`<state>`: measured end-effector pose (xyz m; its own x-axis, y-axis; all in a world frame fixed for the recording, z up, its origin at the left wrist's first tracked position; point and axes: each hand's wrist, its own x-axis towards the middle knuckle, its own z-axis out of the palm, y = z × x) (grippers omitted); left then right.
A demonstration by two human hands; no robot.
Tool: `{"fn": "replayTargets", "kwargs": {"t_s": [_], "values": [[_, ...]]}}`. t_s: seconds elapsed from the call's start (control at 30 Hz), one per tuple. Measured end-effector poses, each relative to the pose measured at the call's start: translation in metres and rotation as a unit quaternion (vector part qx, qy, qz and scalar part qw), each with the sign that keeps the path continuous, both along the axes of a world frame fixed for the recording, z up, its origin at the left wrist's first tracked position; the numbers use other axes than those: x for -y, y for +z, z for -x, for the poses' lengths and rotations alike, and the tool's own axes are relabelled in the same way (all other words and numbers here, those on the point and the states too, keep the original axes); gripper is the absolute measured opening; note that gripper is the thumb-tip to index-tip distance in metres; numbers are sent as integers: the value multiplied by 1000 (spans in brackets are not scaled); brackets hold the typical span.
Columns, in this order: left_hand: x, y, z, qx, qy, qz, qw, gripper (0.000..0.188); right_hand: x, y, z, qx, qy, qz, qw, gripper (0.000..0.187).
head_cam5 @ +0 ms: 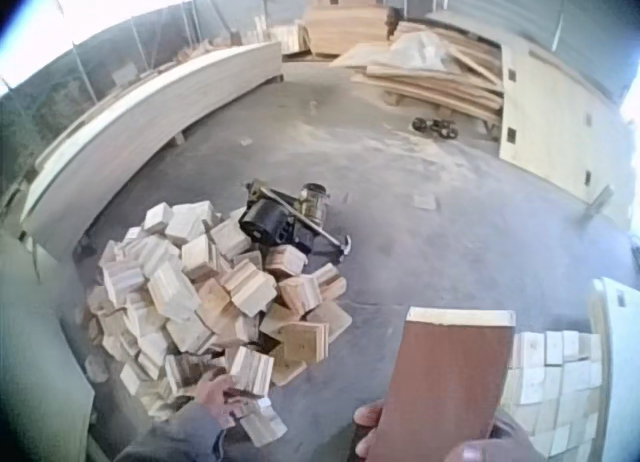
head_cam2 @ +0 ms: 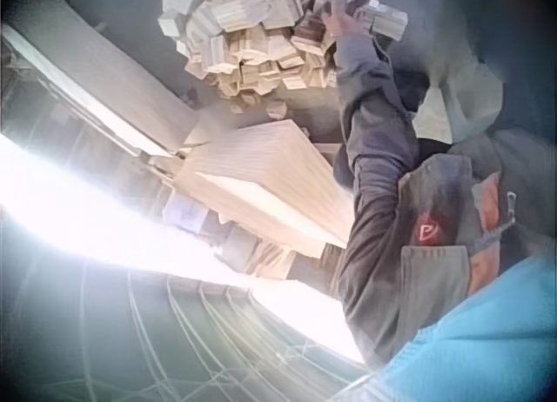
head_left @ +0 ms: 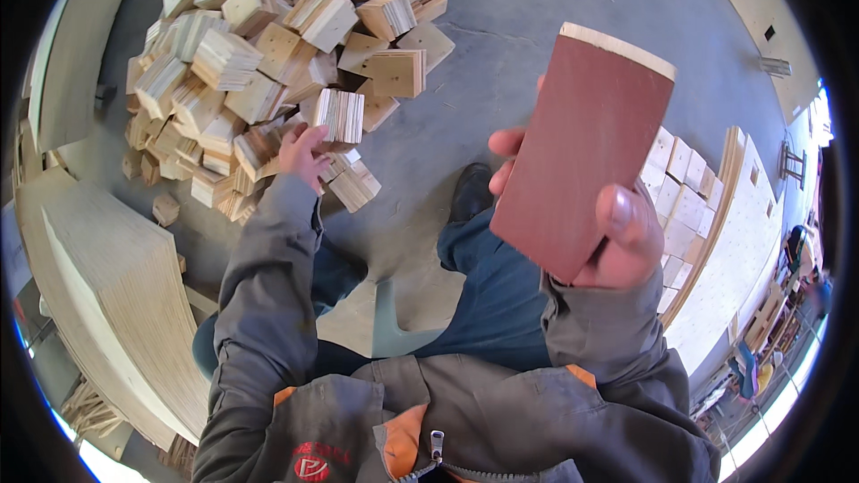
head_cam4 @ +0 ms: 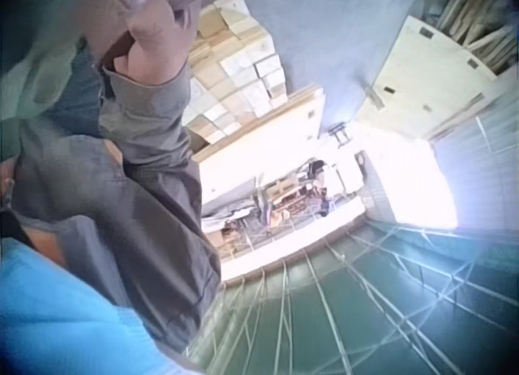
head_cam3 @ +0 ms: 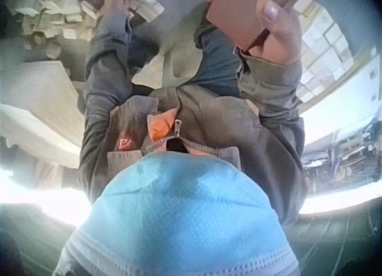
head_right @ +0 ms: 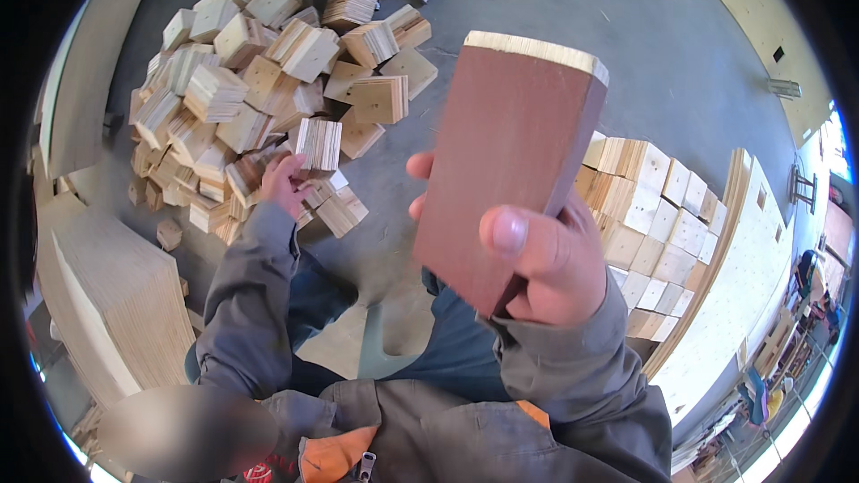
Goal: The person sits on the floor and sands small wooden blocks one at a time using a sanding block. They rotate each block to sand multiple faces, then place the finished pieces into a growing stack on the floor.
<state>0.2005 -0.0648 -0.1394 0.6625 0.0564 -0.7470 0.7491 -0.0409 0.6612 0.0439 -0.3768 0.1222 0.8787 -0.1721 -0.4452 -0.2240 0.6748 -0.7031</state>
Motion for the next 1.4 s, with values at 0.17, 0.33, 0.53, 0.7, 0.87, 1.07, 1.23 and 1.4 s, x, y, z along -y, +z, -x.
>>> {"fn": "replayTargets", "kwargs": {"t_s": [0.17,0.33,0.53,0.7,0.87,1.07,1.23,1.4], "values": [[-60,29,59,-40,81,246,965,53,-4,3,11,50,30,51,997,81],[-82,97,109,27,93,331,939,61,-21,7,12,57,41,43,997,61],[-79,196,184,113,57,336,933,65,-60,-25,14,87,104,156,978,58],[-94,197,243,90,61,431,896,63,-125,-35,56,48,149,93,983,56],[-82,168,260,111,26,421,900,72,-164,-80,97,48,166,75,982,62],[-86,185,268,101,-11,422,901,62,-170,-79,113,3,161,26,987,59],[-90,169,259,97,56,436,893,55,-192,-51,116,0,157,-46,987,53],[-90,163,255,54,147,422,893,56,-212,-54,109,4,153,-37,988,50]]}}
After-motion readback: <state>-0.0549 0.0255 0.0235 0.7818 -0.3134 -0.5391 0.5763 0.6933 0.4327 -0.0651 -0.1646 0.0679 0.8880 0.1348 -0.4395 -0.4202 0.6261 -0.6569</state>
